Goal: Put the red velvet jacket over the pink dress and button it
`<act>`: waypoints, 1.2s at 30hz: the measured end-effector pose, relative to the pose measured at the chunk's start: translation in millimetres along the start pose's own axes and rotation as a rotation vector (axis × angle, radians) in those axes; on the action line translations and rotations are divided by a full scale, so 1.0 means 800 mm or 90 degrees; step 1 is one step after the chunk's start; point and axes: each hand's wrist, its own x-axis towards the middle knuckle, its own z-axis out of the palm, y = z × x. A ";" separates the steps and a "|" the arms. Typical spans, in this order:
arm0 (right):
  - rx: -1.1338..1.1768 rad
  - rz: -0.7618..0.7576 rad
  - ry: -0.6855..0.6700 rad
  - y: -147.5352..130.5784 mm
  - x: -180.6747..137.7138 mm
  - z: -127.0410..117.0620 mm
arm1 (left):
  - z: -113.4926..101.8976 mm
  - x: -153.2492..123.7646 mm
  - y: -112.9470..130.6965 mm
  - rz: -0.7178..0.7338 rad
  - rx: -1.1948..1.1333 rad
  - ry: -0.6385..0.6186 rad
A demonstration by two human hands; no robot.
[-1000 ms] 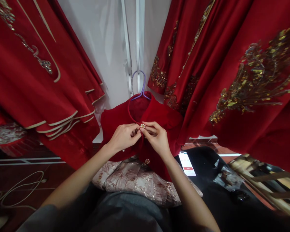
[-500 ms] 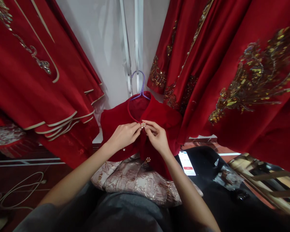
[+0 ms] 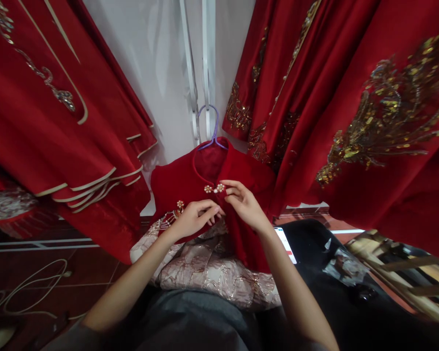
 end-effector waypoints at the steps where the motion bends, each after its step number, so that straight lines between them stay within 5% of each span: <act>1: 0.019 0.023 -0.011 -0.002 -0.001 -0.002 | 0.000 -0.001 -0.003 -0.001 0.016 0.001; 4: 0.079 0.085 -0.030 -0.005 -0.003 -0.006 | 0.001 -0.001 -0.017 -0.048 0.038 0.060; 7: 0.124 0.122 -0.042 -0.006 -0.004 -0.005 | 0.003 0.002 -0.027 -0.116 -0.097 0.090; 11: 0.088 0.066 -0.040 -0.009 -0.004 -0.002 | 0.000 -0.001 -0.017 -0.184 -0.300 0.009; 15: 0.003 -0.022 0.020 -0.016 -0.005 0.001 | -0.016 -0.016 -0.002 -0.144 -0.204 -0.018; 18: -0.052 -0.047 0.044 -0.024 -0.010 0.007 | -0.034 -0.031 0.001 -0.117 -0.126 -0.141; 21: -0.078 0.015 -0.060 -0.030 -0.022 0.022 | -0.049 -0.045 -0.002 -0.157 -0.092 -0.206; 25: -0.163 0.060 -0.198 -0.017 -0.039 0.060 | -0.056 -0.057 -0.009 -0.223 -0.162 -0.141; 30: -0.307 -0.018 -0.085 0.013 -0.044 0.097 | -0.058 -0.060 -0.015 -0.246 -0.214 -0.062; 36: -0.330 -0.012 -0.072 0.013 -0.031 0.078 | -0.087 -0.062 -0.027 -0.203 -0.049 0.042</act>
